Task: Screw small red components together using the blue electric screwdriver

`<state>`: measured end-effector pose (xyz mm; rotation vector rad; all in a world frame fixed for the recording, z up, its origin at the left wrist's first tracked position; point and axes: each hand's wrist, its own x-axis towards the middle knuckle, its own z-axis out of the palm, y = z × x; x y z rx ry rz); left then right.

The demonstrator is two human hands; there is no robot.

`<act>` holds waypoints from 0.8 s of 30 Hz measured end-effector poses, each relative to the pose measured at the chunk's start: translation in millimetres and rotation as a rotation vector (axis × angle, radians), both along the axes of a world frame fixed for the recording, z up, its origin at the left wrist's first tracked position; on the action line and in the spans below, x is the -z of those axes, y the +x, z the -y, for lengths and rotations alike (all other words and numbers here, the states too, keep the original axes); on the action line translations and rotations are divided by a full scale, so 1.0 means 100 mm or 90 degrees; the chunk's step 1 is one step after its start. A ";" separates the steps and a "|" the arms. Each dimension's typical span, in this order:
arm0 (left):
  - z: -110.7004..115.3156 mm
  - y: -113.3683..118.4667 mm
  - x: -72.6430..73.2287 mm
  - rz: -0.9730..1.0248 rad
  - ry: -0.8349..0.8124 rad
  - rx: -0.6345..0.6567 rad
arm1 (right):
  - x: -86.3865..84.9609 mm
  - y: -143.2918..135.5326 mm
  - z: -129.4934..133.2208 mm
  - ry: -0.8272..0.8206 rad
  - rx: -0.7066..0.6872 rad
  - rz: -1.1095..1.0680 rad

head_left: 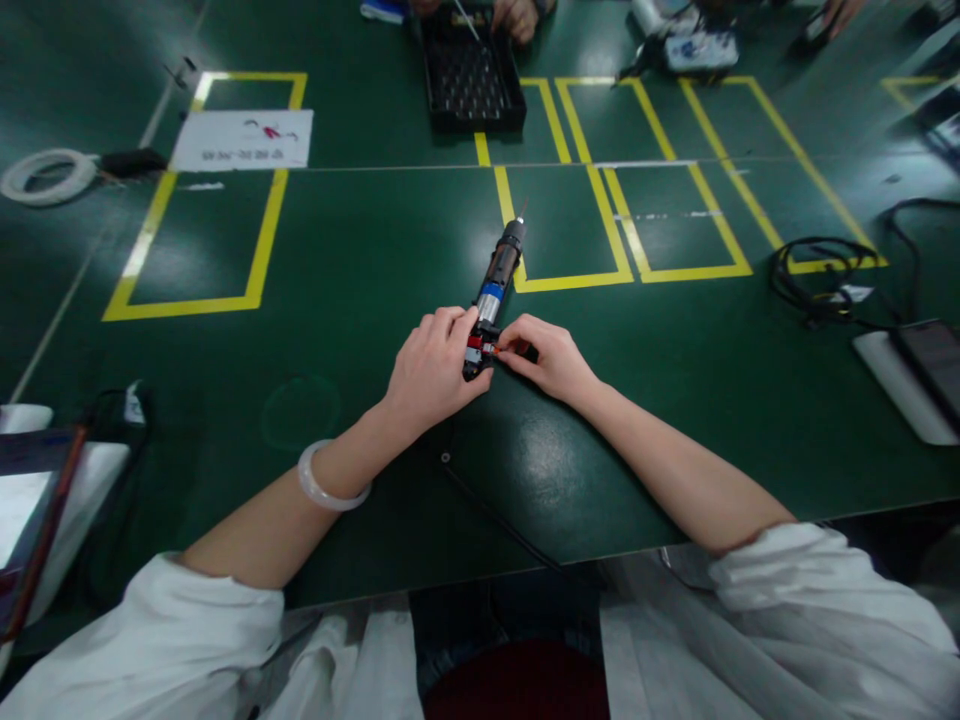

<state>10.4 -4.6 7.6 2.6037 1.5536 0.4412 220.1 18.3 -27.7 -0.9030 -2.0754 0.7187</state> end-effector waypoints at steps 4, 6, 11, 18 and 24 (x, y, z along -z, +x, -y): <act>0.01 0.02 0.03 -0.006 0.012 -0.012 | -0.02 0.01 0.01 -0.004 0.003 -0.001; 0.01 0.03 0.03 -0.011 0.016 -0.024 | -0.03 0.01 0.01 -0.009 0.003 -0.007; 0.00 0.06 0.00 -0.041 0.013 -0.049 | -0.03 0.00 0.02 -0.035 -0.003 -0.021; -0.05 0.01 -0.12 -0.094 -0.026 -0.060 | -0.02 0.01 0.02 -0.037 -0.020 -0.017; -0.25 -0.25 -0.16 -0.126 -0.058 -0.150 | -0.02 0.04 0.02 -0.043 -0.019 -0.008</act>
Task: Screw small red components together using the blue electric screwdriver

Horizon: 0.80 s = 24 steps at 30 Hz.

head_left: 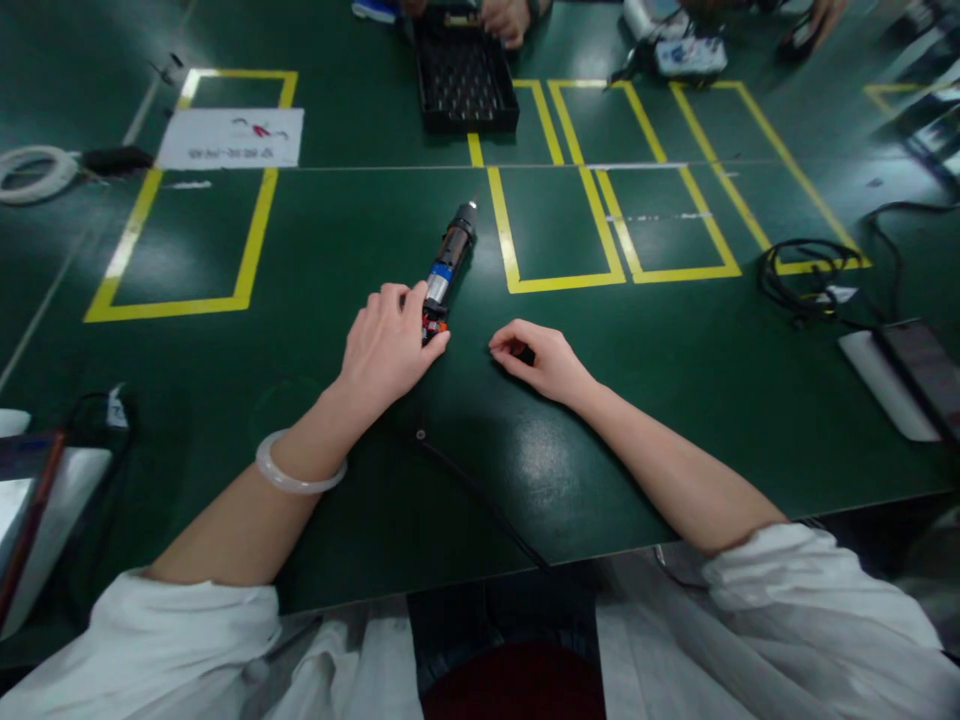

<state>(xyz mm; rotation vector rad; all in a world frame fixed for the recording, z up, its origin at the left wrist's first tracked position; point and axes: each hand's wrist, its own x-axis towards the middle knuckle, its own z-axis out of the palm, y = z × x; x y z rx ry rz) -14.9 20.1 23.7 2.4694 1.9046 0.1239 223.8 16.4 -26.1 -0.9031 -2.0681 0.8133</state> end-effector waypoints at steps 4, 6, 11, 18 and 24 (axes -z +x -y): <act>-0.22 -0.39 0.08 0.033 0.030 -0.050 | -0.02 0.00 0.01 -0.005 0.003 0.008; -0.32 -0.60 0.13 0.081 0.045 -0.078 | -0.02 0.00 0.01 -0.005 0.003 0.009; -0.50 -1.01 0.13 0.086 0.043 -0.150 | -0.04 0.00 0.01 -0.014 0.006 0.019; -0.58 -1.41 0.08 0.114 0.029 -0.251 | -0.03 0.00 0.01 -0.003 -0.002 0.022; -0.52 -1.60 0.10 0.127 0.039 -0.293 | -0.04 0.00 0.01 0.000 -0.003 0.024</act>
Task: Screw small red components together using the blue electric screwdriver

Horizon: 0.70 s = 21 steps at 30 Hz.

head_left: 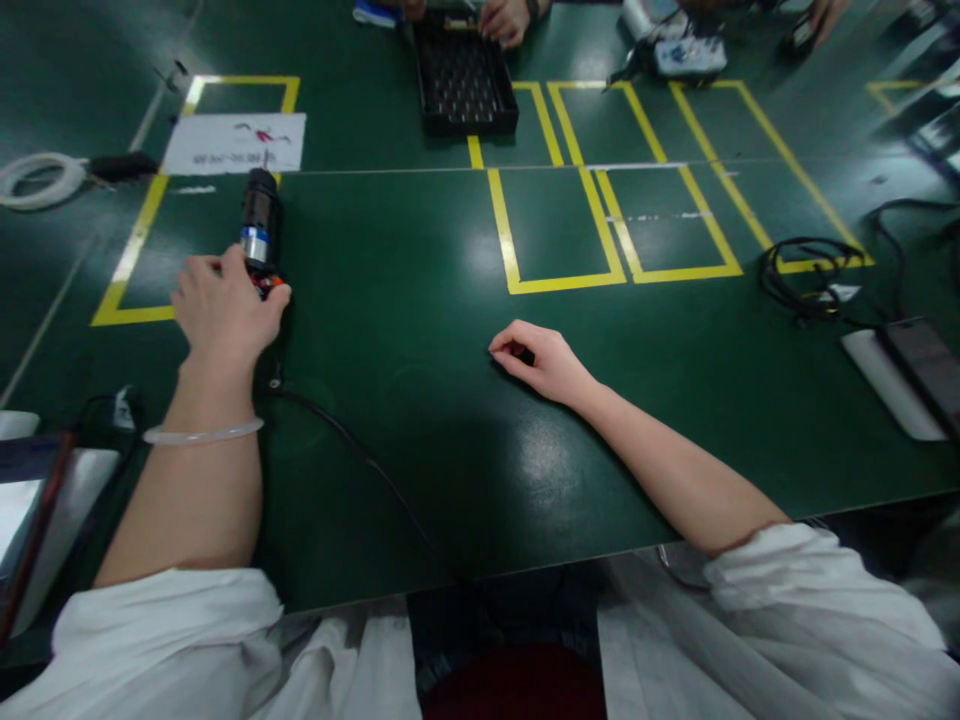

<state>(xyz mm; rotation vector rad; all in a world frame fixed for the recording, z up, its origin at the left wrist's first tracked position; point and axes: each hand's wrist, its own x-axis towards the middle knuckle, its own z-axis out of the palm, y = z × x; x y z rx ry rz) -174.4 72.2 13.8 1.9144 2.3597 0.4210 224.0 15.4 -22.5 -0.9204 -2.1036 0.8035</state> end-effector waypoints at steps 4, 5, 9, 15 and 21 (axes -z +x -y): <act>0.01 -0.02 0.06 -0.006 0.045 -0.014 | 0.00 0.00 0.00 -0.003 -0.001 0.007; 0.01 -0.01 0.07 -0.001 0.058 -0.015 | 0.00 0.00 -0.01 -0.002 -0.002 0.005; 0.02 0.00 0.08 0.018 0.087 -0.008 | 0.00 0.01 -0.01 0.001 -0.002 -0.001; 0.01 0.01 0.05 -0.016 0.129 0.014 | -0.01 0.00 -0.01 -0.004 0.002 0.011; -0.05 0.44 0.08 0.248 0.147 0.167 | 0.00 -0.01 -0.01 -0.005 0.000 0.000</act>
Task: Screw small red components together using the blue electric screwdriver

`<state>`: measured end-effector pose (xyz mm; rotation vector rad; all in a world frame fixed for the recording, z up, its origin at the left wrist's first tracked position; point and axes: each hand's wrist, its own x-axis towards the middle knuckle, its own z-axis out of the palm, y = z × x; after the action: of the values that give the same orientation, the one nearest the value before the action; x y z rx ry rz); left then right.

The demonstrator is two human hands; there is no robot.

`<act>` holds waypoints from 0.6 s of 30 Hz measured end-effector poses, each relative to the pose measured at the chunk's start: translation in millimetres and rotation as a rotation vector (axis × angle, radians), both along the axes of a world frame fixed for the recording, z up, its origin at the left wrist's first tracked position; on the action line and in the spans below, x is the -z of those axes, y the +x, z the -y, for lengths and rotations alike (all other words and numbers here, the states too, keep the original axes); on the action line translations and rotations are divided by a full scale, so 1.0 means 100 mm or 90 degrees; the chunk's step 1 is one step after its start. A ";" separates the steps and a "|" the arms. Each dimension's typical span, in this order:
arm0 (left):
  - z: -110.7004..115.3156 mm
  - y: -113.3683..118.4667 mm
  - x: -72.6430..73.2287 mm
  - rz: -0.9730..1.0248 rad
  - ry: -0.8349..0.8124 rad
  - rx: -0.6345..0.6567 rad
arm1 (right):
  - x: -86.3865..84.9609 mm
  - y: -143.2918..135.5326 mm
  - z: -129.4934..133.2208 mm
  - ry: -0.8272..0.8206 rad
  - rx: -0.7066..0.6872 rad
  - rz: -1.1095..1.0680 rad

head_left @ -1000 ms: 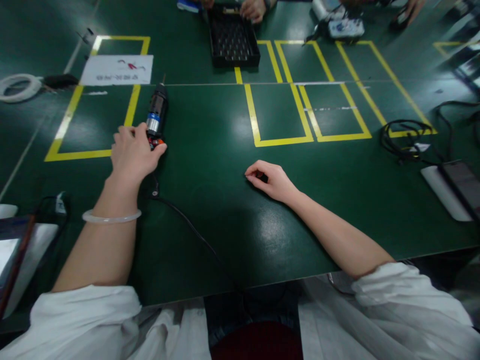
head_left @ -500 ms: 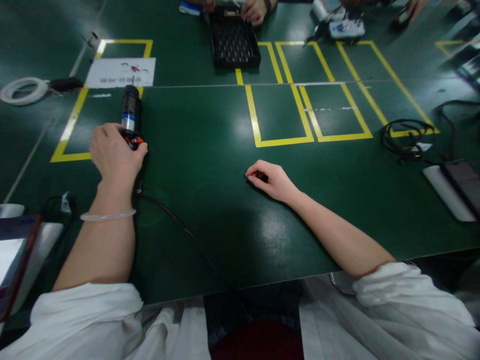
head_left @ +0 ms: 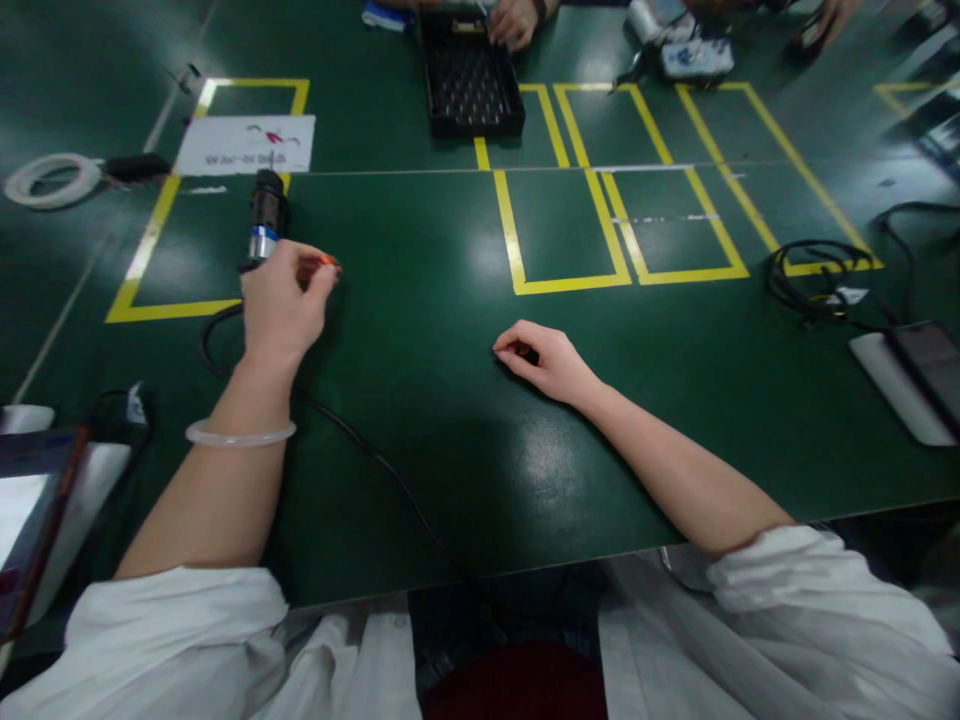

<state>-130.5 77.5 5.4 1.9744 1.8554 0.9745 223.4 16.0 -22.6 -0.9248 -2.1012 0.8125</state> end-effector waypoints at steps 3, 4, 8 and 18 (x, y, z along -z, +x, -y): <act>0.12 0.46 0.01 0.210 -0.112 0.215 | 0.00 0.00 0.00 -0.006 0.003 0.002; 0.19 0.62 0.00 0.230 -0.158 0.268 | 0.00 0.01 0.00 -0.008 0.004 0.002; 0.47 1.06 -0.06 0.246 -0.238 0.388 | -0.01 0.01 0.02 -0.020 -0.008 -0.017; 0.60 1.20 0.10 0.284 -0.263 0.440 | -0.01 -0.01 0.02 -0.014 -0.035 -0.029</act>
<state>-10.4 17.3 -4.4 1.7489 0.9277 0.6672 222.2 13.6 -22.0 -0.8548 -2.0902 0.8791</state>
